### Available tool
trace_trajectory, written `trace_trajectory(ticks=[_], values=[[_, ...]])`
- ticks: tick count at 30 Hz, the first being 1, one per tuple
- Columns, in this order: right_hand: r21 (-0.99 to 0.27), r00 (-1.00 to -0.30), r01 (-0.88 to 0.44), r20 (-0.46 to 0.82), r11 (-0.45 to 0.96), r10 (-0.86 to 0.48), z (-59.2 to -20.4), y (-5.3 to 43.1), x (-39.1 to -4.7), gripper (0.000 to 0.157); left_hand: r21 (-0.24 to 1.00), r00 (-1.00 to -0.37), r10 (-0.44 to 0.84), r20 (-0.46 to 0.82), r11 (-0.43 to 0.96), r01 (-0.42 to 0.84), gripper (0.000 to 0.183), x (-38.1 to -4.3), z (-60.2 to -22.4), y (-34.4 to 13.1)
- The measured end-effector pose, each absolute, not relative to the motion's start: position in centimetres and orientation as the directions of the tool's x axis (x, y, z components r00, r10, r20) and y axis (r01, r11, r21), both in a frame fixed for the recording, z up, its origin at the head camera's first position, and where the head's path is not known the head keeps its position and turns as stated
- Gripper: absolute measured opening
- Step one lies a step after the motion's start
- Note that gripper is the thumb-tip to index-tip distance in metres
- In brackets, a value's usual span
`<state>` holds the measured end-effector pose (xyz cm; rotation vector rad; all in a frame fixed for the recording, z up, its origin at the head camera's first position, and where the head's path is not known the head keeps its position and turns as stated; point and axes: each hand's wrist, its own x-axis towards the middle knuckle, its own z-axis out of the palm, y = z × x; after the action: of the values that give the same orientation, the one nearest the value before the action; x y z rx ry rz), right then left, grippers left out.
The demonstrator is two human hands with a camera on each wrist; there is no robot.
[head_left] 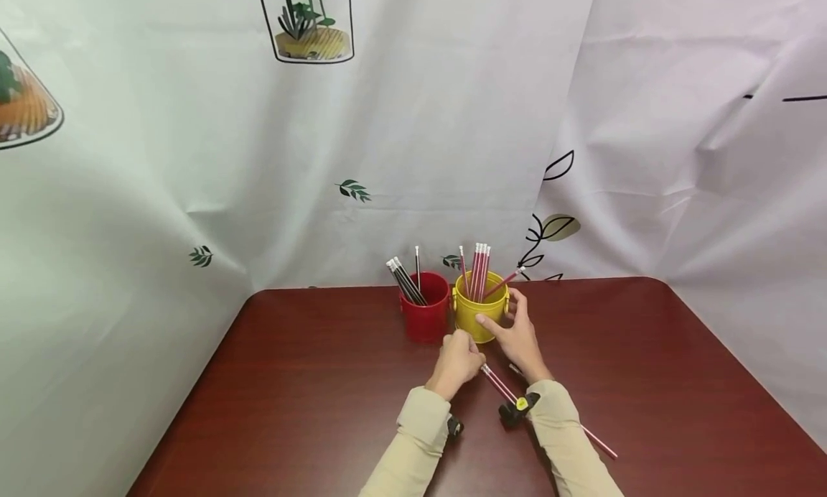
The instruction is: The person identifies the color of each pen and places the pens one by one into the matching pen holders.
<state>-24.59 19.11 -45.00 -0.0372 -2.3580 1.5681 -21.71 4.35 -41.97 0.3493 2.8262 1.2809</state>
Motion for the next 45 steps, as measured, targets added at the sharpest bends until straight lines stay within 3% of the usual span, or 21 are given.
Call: trace_trajectory(ticks=[4, 10, 21, 28, 45], values=[[-0.904, -0.951, -0.142, 0.238, 0.404, 0.198, -44.7, 19.0, -24.7, 0.08, 0.743, -0.974, 0.227, -0.003, 0.652, 0.15, 0.032, -21.3, -42.6, 4.9], [-0.895, -0.957, -0.132, 0.227, 0.427, 0.179, -44.4, 18.8, -24.7, 0.083, 0.745, -0.986, 0.16, -0.056, 0.664, 0.065, 0.024, -21.2, -43.3, 5.1], [-0.877, -0.979, -0.101, 0.172, 0.47, 0.11, -43.2, 19.6, -24.5, 0.086, 0.781, -0.976, 0.163, -0.143, 0.625, -0.01, 0.014, -21.2, -43.0, 5.1], [-0.856, -0.989, -0.093, 0.138, 0.509, 0.052, -42.7, 20.7, -24.3, 0.077, 0.78, -0.974, 0.12, -0.194, 0.62, -0.079, 0.012, -21.7, -42.8, 4.2], [-0.873, -0.991, -0.101, 0.131, 0.477, 0.029, -41.8, 20.6, -24.2, 0.073, 0.729, -0.979, 0.043, -0.199, 0.675, -0.119, 0.021, -22.2, -42.5, 2.7]])
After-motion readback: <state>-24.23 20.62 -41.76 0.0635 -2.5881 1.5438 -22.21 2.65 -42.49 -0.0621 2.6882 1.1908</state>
